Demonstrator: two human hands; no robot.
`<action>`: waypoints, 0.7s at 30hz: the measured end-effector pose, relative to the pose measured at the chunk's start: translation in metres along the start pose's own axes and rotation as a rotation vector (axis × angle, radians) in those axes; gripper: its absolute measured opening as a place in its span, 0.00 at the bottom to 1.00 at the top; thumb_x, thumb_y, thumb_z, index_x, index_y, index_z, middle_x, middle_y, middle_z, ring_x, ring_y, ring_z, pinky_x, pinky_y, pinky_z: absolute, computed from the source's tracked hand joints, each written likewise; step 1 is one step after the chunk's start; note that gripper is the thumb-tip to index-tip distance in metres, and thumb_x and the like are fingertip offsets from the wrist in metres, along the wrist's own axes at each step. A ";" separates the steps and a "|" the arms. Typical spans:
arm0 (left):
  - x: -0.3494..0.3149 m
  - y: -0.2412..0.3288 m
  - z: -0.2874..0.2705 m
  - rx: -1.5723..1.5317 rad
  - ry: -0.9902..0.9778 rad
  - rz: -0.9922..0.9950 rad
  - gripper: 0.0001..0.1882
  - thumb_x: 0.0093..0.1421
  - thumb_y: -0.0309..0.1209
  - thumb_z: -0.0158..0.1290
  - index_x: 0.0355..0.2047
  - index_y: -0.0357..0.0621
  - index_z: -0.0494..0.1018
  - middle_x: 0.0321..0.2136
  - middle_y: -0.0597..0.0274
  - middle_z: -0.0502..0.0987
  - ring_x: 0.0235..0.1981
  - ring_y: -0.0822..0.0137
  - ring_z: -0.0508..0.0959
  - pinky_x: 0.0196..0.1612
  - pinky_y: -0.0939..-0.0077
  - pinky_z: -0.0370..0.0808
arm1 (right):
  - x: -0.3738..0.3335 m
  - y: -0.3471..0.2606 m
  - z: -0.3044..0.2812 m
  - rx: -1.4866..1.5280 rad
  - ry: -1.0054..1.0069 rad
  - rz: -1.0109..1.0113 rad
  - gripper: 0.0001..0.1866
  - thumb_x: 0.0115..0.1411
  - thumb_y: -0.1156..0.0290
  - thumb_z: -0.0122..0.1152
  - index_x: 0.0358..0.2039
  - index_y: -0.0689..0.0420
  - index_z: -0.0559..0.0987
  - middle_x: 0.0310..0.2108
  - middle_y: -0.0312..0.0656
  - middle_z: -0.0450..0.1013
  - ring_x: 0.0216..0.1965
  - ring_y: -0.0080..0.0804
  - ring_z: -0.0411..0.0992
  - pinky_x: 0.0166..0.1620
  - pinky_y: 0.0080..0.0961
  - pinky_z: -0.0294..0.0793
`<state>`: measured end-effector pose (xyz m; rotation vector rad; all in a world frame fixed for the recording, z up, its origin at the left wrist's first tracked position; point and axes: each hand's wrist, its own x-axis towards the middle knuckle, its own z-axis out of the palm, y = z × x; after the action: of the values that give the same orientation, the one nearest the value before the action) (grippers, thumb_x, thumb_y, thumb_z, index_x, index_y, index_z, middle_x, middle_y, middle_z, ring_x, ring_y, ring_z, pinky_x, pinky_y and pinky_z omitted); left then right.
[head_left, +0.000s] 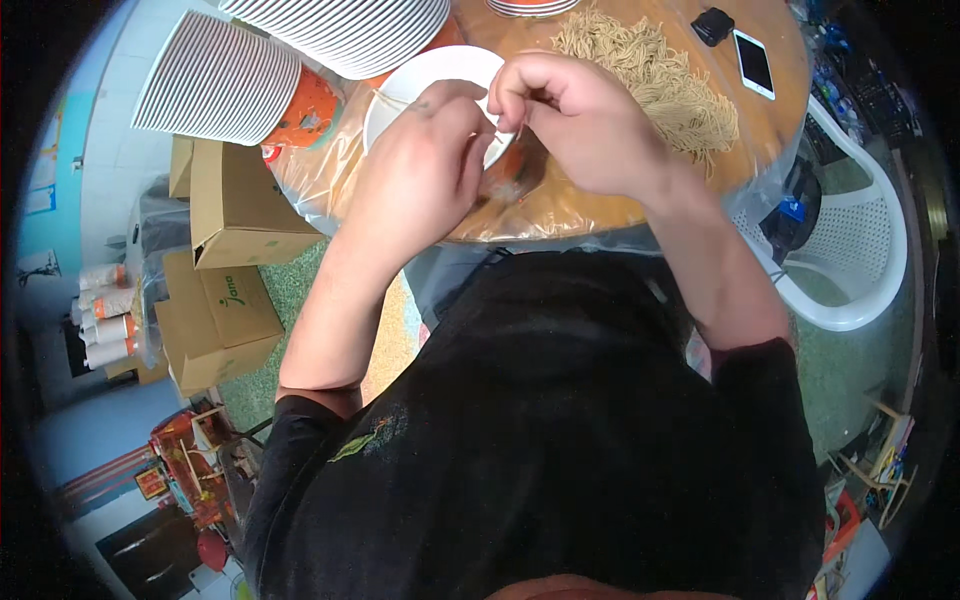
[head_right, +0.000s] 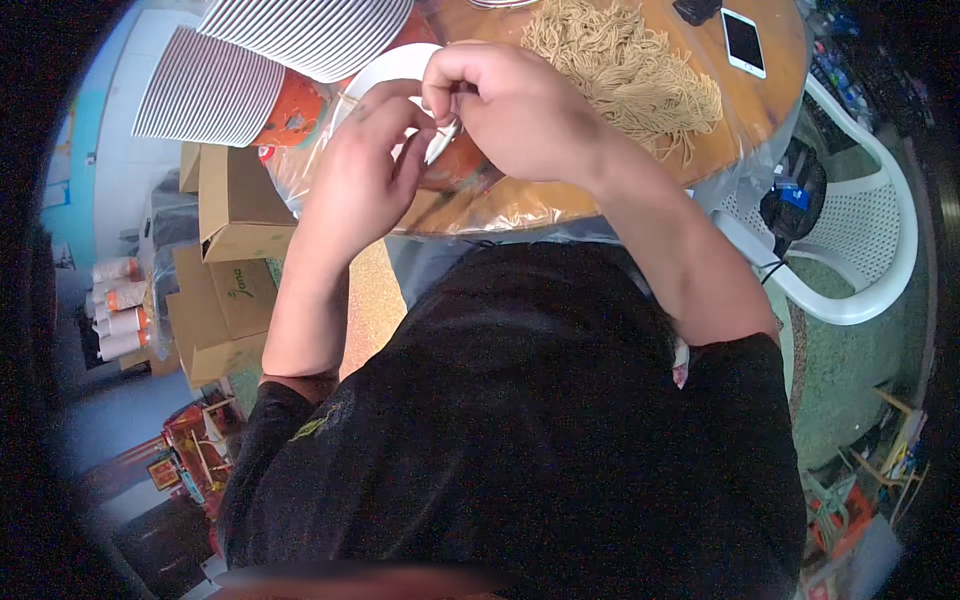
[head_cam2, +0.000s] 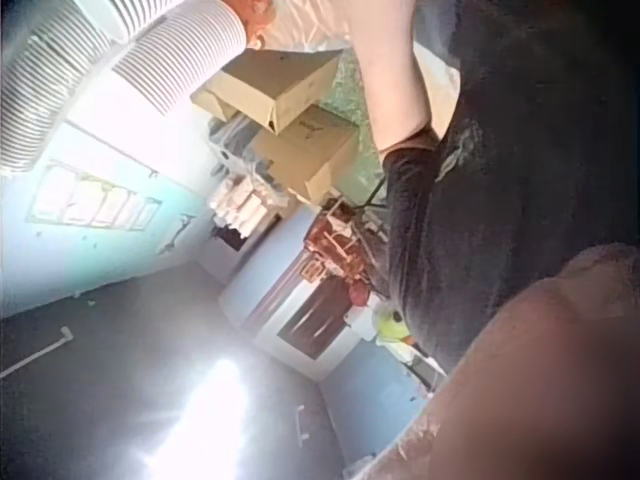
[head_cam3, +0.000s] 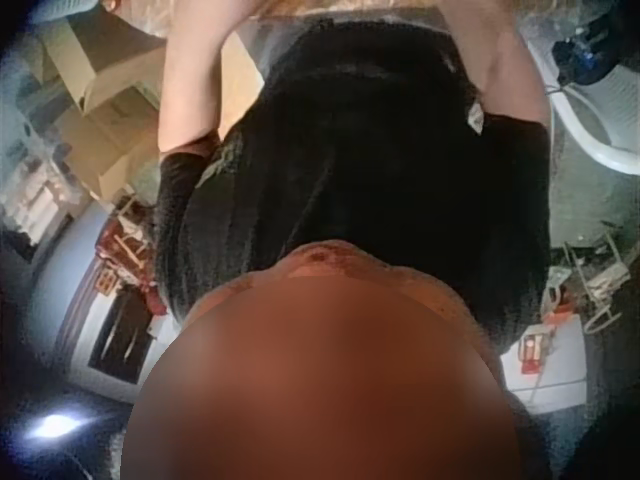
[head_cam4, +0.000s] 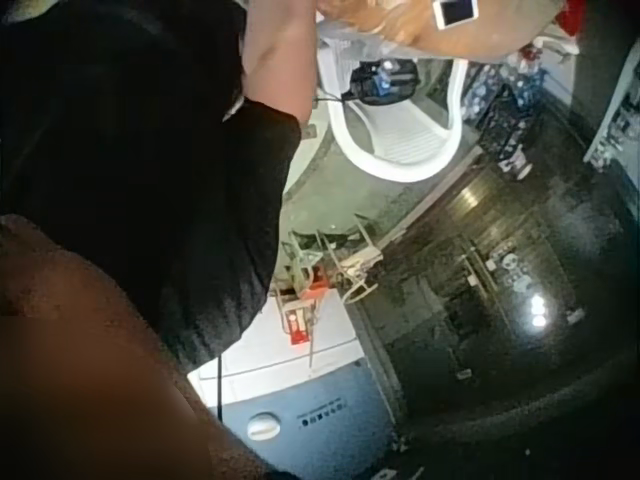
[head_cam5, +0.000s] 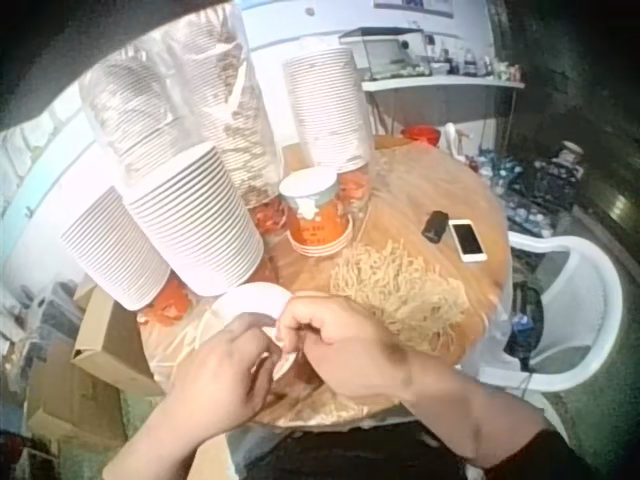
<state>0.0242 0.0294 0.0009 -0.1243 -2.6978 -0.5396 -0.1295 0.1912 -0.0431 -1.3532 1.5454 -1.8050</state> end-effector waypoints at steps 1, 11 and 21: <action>-0.002 -0.001 0.000 -0.026 0.024 -0.049 0.04 0.71 0.25 0.61 0.40 0.37 0.78 0.43 0.47 0.84 0.41 0.43 0.86 0.46 0.51 0.83 | 0.002 -0.007 -0.004 -0.149 -0.105 0.064 0.10 0.70 0.85 0.52 0.39 0.57 0.80 0.38 0.38 0.80 0.41 0.27 0.79 0.48 0.28 0.80; -0.003 -0.002 0.012 -0.519 -0.116 -0.424 0.07 0.79 0.29 0.56 0.43 0.37 0.74 0.32 0.49 0.83 0.29 0.53 0.85 0.38 0.59 0.81 | -0.001 -0.018 -0.003 -0.013 -0.157 0.217 0.08 0.70 0.84 0.51 0.41 0.58 0.78 0.32 0.39 0.79 0.35 0.31 0.84 0.33 0.34 0.88; -0.009 0.010 0.015 -0.244 0.069 -0.238 0.07 0.77 0.29 0.58 0.44 0.38 0.74 0.29 0.48 0.82 0.32 0.49 0.88 0.36 0.56 0.82 | -0.028 -0.033 0.028 -0.343 0.195 0.284 0.07 0.63 0.74 0.75 0.41 0.58 0.86 0.38 0.49 0.88 0.40 0.43 0.90 0.45 0.36 0.88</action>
<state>0.0291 0.0447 -0.0120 0.1491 -2.5854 -0.9258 -0.0839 0.2093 -0.0262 -1.0459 2.1087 -1.5848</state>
